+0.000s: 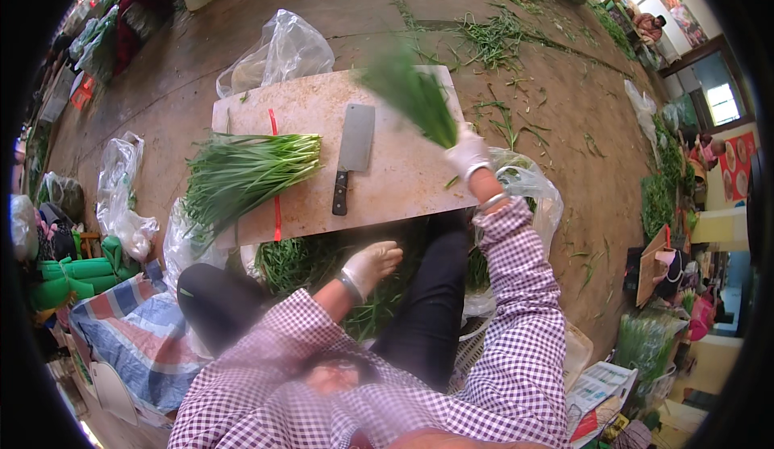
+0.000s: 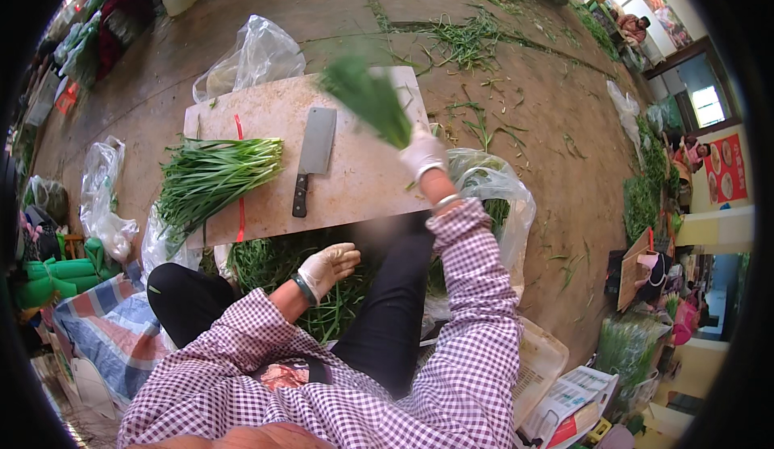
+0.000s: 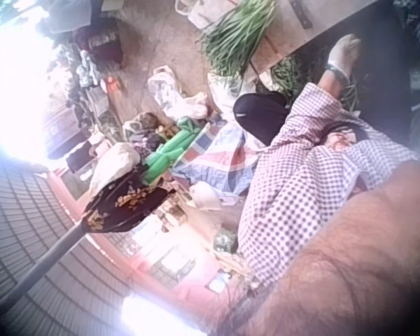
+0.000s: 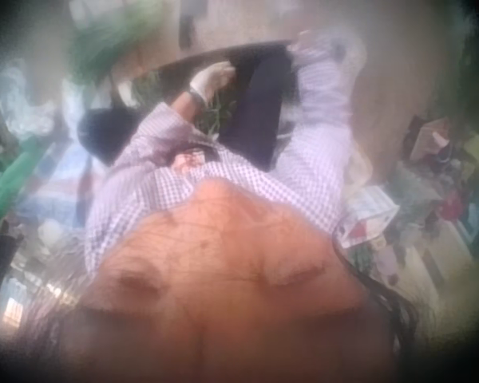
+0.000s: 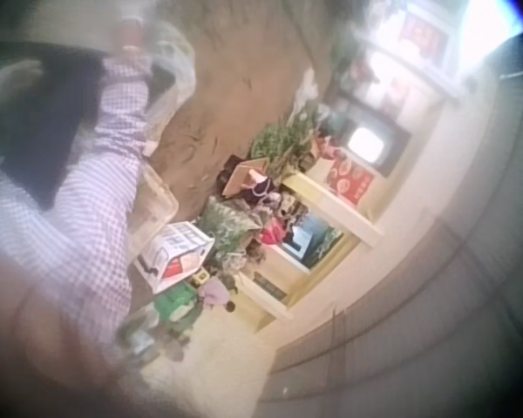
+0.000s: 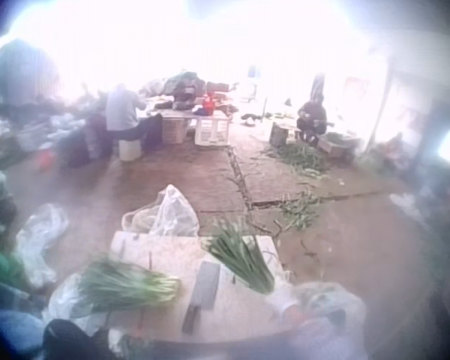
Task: The person sorts green onions, secures them into a bunch using a red elastic band, trims the root ends with a cleaver, and places the bunch into a plastic crate.
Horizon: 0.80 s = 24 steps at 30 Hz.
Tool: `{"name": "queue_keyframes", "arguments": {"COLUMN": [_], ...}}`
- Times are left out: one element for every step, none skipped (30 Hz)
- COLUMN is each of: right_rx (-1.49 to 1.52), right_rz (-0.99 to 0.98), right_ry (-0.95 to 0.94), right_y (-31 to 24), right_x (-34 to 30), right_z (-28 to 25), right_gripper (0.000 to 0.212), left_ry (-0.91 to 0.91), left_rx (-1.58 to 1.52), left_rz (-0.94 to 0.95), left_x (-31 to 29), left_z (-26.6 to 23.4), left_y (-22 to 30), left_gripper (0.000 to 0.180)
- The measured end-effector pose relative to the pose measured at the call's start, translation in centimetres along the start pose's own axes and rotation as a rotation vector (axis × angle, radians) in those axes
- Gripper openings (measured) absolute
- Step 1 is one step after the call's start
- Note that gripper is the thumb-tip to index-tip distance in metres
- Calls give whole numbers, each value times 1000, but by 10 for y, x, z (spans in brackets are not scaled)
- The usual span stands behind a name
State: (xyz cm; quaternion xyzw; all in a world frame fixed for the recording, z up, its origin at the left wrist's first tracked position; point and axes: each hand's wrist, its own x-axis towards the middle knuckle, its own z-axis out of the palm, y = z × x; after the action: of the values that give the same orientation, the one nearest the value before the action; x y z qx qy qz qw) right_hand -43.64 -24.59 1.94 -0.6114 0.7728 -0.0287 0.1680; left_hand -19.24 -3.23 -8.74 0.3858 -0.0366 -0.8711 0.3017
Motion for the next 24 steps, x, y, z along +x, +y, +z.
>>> {"name": "queue_keyframes", "arguments": {"right_rx": [-10,-69,-131,-170,-213,-255,-172,-80,12,115,90,62,108,136,166,191,212,287,261,237,103,60,21,-13], "right_rz": [-84,-105,-120,-97,-49,-14,64,218,375,424,380,347,325,296,265,144,93,-63,-50,-111,-87,-79,-74,-30], "right_ry": [-58,-99,-136,-85,-24,30,-31,38,107,127,142,165,200,189,178,247,215,175,100,57,-57,-151,-248,-242], "right_y": [-13,-33,-44,-37,-11,4,-11,6,31,35,29,28,34,40,48,63,76,82,64,62,70,69,67,70], "right_x": [-3,-7,-10,8,38,57,57,73,88,89,81,69,58,45,32,20,4,-15,-45,-74,-87,-101,-109,-108], "right_z": [12,19,21,37,59,71,56,49,42,34,23,6,-6,-13,-16,-4,4,13,10,10,17,18,18,17], "right_gripper": [46,41,38,36,35,33,29,30,30,31,34,38,43,44,45,45,45,47,50,53,54,52,51,49], "left_ry": [9,-18,-50,-86,-76,-55,-5,-25,-15,-5,12,25,21,28,37,26,10,1,-4,-11,-20,-23,-20,4], "left_rx": [22,35,49,119,167,208,235,252,259,227,192,174,157,148,139,131,140,148,152,161,163,164,166,165], "left_rz": [12,0,-16,-33,-36,-30,-7,-22,-15,-4,10,11,8,11,18,26,28,32,39,41,34,31,29,27], "left_x": [-4,-8,-10,-9,-12,-19,-28,-27,-29,-33,-37,-40,-39,-40,-40,-39,-38,-38,-40,-39,-37,-36,-37,-39], "left_z": [3,5,6,0,8,16,11,4,2,-10,-23,-28,-36,-37,-37,-38,-36,-36,-37,-36,-36,-38,-38,-37], "left_y": [-5,-7,-9,-12,-11,-7,-2,-1,1,3,6,9,10,12,15,16,16,16,15,14,12,9,9,8], "left_gripper": [43,43,42,45,45,46,46,47,47,47,47,47,47,47,46,47,49,51,53,56,56,56,56,54]}}
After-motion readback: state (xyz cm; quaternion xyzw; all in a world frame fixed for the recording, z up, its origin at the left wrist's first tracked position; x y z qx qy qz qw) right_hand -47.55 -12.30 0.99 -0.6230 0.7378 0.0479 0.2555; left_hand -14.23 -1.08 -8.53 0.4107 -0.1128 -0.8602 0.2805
